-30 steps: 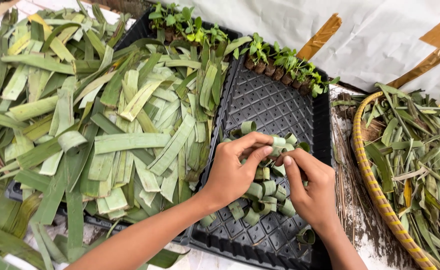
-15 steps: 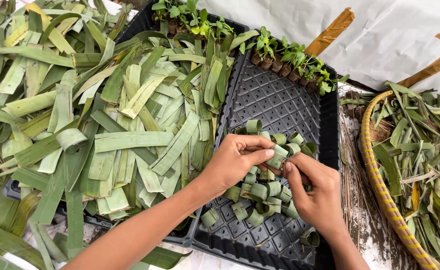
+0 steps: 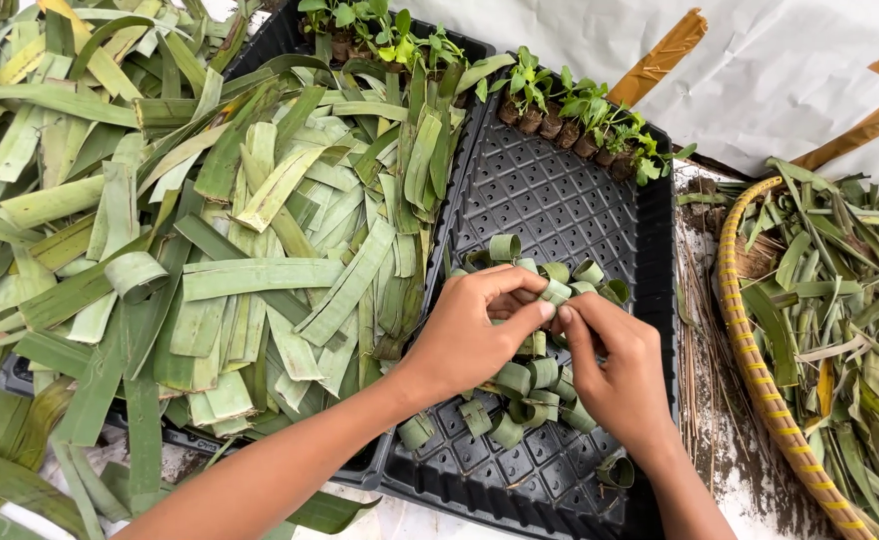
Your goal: The person constructs small cylindrical containers for seedlings by rolling long green leaves and securing them, then placing them into a black plastic tray.
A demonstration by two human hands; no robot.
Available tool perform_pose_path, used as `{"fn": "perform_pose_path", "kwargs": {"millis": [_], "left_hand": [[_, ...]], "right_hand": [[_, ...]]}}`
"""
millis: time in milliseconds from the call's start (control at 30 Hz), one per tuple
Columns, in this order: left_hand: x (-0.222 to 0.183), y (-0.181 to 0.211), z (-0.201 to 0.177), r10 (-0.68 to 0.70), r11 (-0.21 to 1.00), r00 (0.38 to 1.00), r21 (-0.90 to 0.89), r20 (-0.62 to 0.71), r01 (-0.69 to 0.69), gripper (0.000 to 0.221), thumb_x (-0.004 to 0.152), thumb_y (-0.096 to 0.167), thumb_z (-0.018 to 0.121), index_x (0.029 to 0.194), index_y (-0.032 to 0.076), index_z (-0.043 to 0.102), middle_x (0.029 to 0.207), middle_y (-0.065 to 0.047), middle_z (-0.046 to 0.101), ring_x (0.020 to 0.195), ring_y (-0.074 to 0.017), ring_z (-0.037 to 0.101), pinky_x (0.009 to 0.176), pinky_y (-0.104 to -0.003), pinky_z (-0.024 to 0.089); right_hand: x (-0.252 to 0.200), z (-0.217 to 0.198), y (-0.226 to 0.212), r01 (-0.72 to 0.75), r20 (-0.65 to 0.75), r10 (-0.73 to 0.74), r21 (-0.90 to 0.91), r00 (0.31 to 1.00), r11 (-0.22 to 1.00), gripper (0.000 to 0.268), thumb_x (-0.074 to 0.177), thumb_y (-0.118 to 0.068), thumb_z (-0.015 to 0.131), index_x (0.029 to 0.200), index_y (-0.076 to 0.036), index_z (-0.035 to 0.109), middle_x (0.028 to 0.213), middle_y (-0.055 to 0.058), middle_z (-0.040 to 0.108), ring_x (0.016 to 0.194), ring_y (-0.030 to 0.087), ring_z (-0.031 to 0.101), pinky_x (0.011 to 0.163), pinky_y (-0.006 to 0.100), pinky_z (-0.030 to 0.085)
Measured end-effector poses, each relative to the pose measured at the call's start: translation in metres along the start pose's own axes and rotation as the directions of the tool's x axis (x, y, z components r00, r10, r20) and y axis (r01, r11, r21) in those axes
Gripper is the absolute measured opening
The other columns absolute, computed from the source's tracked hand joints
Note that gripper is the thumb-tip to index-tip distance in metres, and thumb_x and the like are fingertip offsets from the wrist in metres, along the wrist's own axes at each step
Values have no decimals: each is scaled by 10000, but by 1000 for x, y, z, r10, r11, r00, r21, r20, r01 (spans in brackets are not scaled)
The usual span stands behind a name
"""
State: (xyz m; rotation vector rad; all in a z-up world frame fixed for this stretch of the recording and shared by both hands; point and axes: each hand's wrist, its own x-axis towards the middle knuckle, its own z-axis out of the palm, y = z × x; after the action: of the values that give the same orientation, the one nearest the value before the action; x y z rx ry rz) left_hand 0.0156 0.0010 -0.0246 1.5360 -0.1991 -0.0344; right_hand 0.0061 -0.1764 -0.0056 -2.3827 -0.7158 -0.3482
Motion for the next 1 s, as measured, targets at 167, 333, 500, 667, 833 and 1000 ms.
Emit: {"fn": "perform_pose_path", "kwargs": {"millis": [167, 333, 500, 667, 833, 1000], "left_hand": [[2, -5, -2, 1, 983, 1000, -186, 23, 3, 97, 919, 60, 699, 974, -5, 745, 956, -54, 689, 784, -157, 731, 764, -254, 647], [2, -14, -1, 43, 901, 985, -433, 166, 34, 122, 945, 87, 659, 1012, 39, 749, 832, -57, 700, 806, -124, 707, 654, -214, 540], [0, -8, 0, 242, 956, 970, -165, -27, -243, 96, 941, 59, 657, 984, 5, 723, 798, -97, 682, 744, -177, 707, 611, -258, 582], [1, -12, 2, 659, 683, 749, 470, -67, -559, 25, 936, 21, 607, 936, 3, 623, 761, -82, 531, 692, -224, 621, 564, -346, 544], [1, -23, 13, 673, 680, 738, 352, 48, -643, 38, 947, 78, 597, 968, 57, 620, 780, -33, 493, 747, -230, 583, 635, -367, 528], [0, -9, 0, 428, 892, 903, -145, -37, -428, 72, 938, 79, 655, 980, 46, 703, 826, -63, 646, 769, -145, 646, 638, -287, 584]], "right_hand": [[4, -5, 9, -60, 41, 55, 134, 998, 989, 211, 1012, -185, 597, 888, -50, 700, 736, 14, 652, 618, 116, 526, 574, 263, 407], [2, -1, 28, -116, -51, 141, 330, 989, 937, 289, 958, -203, 716, 701, -88, 650, 535, 41, 461, 565, 107, 391, 517, 268, 433], [5, -1, 1, -116, -78, 129, 153, 989, 981, 332, 993, -174, 674, 673, -88, 674, 483, 71, 448, 488, 165, 396, 495, 314, 404], [-6, -6, -12, -25, -85, 16, -105, 996, 994, 207, 1009, -121, 639, 808, -121, 689, 489, 65, 487, 445, 248, 512, 493, 330, 464], [3, -24, -11, 95, -146, -138, -271, 980, 958, 193, 1029, -95, 673, 837, -95, 685, 669, 48, 621, 593, 278, 616, 569, 349, 503], [9, -14, 4, 90, -142, -91, -14, 986, 996, 298, 1085, -111, 562, 794, -84, 622, 718, 91, 526, 612, 263, 512, 606, 371, 455]]}}
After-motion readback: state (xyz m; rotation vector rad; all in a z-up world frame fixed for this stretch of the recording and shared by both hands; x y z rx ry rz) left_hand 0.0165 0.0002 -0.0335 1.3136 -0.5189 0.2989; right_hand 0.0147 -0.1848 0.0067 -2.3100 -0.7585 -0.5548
